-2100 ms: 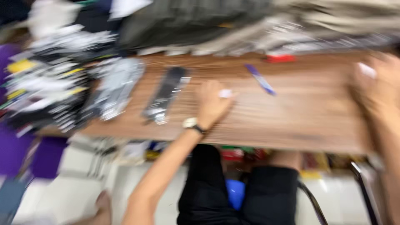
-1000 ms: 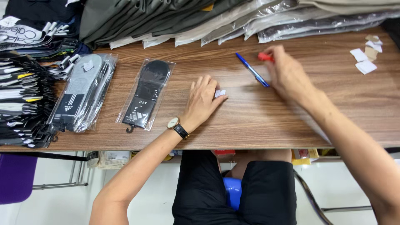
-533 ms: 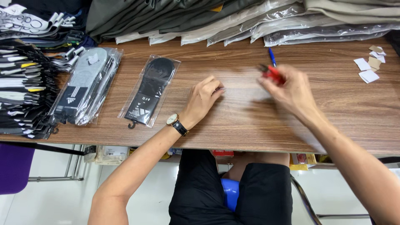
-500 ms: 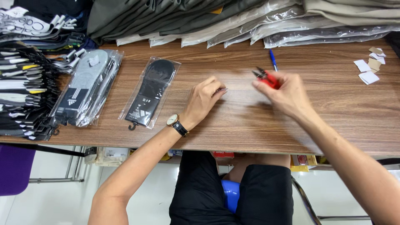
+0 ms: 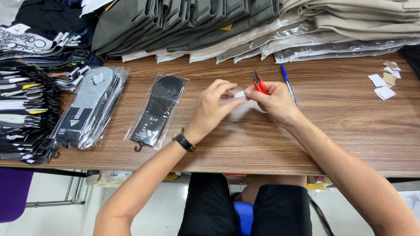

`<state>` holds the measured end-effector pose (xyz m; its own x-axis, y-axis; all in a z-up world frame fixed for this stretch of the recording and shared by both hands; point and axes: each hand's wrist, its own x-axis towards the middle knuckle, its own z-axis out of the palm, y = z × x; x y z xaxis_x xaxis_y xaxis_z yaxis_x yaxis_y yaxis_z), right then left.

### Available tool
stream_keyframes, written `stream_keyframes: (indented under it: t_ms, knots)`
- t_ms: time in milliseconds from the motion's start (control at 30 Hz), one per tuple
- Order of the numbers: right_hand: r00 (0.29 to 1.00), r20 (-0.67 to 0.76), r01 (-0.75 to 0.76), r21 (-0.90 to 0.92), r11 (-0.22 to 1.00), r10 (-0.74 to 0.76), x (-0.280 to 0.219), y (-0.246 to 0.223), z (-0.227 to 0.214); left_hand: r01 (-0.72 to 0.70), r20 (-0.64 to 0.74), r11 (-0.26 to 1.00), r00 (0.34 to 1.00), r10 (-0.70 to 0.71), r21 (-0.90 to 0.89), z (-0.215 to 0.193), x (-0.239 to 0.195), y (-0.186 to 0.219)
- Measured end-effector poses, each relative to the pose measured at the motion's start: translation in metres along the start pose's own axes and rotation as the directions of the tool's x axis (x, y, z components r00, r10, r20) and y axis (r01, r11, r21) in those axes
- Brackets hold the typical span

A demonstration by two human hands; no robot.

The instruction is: The person marks small white paper tags with a blue pen, then uses red pliers to attach the tags to packaged socks. The person handles multiple sock packages and places the labeled items on a nearby table.

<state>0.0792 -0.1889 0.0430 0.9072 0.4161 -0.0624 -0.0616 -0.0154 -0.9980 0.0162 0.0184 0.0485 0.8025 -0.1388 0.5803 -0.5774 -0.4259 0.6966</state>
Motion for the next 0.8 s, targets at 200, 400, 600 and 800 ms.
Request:
stream_keyframes:
  t_ms: [200,400,600,800]
  knots:
    - [0.995,0.082,0.061,-0.079,0.995,-0.054,0.028,0.011,0.0,0.544,0.362,0.738,0.833,-0.419,-0.4,-0.012,0.031,-0.057]
    - [0.983,0.124,0.161,-0.22,0.962,-0.136,0.06,0.01,0.011,0.458,0.151,0.667,0.872,-0.465,-0.588,-0.015,0.041,-0.095]
    - [0.984,0.172,0.118,-0.466,0.877,-0.041,0.053,0.013,0.016,0.392,0.07,0.627,0.878,-0.474,-0.673,-0.01,0.025,-0.107]
    - [0.966,0.24,0.207,-0.477,0.854,-0.1,0.052,0.011,0.017,0.357,0.057,0.602,0.887,-0.458,-0.714,-0.009,0.022,-0.1]
